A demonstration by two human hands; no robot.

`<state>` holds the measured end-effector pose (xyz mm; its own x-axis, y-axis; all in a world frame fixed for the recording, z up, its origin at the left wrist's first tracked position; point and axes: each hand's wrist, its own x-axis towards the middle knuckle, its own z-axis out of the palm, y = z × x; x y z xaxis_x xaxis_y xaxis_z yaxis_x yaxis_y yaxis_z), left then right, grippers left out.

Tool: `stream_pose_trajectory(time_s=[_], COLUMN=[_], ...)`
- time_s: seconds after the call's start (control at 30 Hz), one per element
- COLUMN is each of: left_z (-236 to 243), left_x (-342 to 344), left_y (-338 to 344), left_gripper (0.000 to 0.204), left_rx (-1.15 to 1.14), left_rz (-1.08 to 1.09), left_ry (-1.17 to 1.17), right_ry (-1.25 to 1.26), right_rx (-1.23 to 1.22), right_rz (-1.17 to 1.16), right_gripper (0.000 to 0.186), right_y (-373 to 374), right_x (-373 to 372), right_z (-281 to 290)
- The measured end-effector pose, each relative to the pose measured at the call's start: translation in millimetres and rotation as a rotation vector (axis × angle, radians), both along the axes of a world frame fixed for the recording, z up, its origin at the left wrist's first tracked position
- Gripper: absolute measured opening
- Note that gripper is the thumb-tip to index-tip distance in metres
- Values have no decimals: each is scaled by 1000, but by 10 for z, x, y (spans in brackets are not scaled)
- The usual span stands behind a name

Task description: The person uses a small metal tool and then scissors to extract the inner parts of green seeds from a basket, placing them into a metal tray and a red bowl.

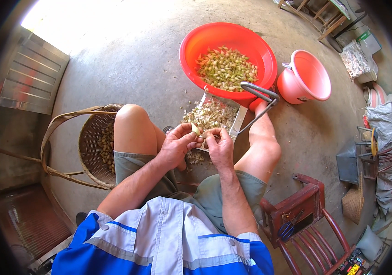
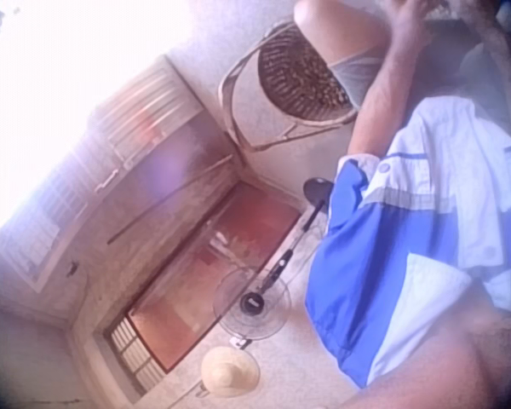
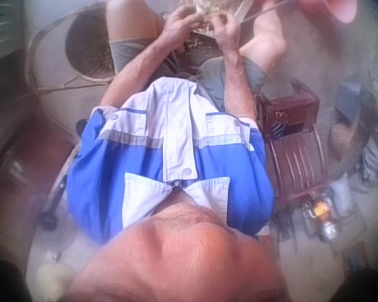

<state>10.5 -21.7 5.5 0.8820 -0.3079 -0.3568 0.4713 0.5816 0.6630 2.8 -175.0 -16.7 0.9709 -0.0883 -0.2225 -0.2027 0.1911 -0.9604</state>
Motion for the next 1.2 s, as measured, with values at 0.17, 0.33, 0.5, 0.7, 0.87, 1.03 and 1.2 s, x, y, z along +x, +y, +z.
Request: stream_pose_trajectory(time_s=[0.17, 0.33, 0.5, 0.7, 0.87, 1.03, 1.2], left_z=[16, -62, -75, -38, -52, -43, -104], left_x=[13, 3, -3, -8, -8, -49, -74], left_y=[0, -3, 13, -5, -10, -41, -66], left_gripper=[27, 26, 25, 31, 35, 35, 26], left_rx=[-46, -34, 123, 49, -10, 247, 384], left_rz=[16, 35, -3, -48, -70, -100, -116], left_ry=[44, 23, 26, 56, 43, -133, -237], right_ry=[-106, -111, -58, 8, -77, -59, 21], right_rx=[155, 103, -110, -28, -441, -22, 81], right_rz=[45, 86, 208, 78, -26, 31, 107], right_gripper=[25, 23, 14, 14, 12, 13, 11], right_y=[-64, 13, -32, -20, -67, -42, -45], right_x=[2, -17, -27, -13, 37, 37, 14], right_z=[112, 123, 15, -21, -112, 67, 130])
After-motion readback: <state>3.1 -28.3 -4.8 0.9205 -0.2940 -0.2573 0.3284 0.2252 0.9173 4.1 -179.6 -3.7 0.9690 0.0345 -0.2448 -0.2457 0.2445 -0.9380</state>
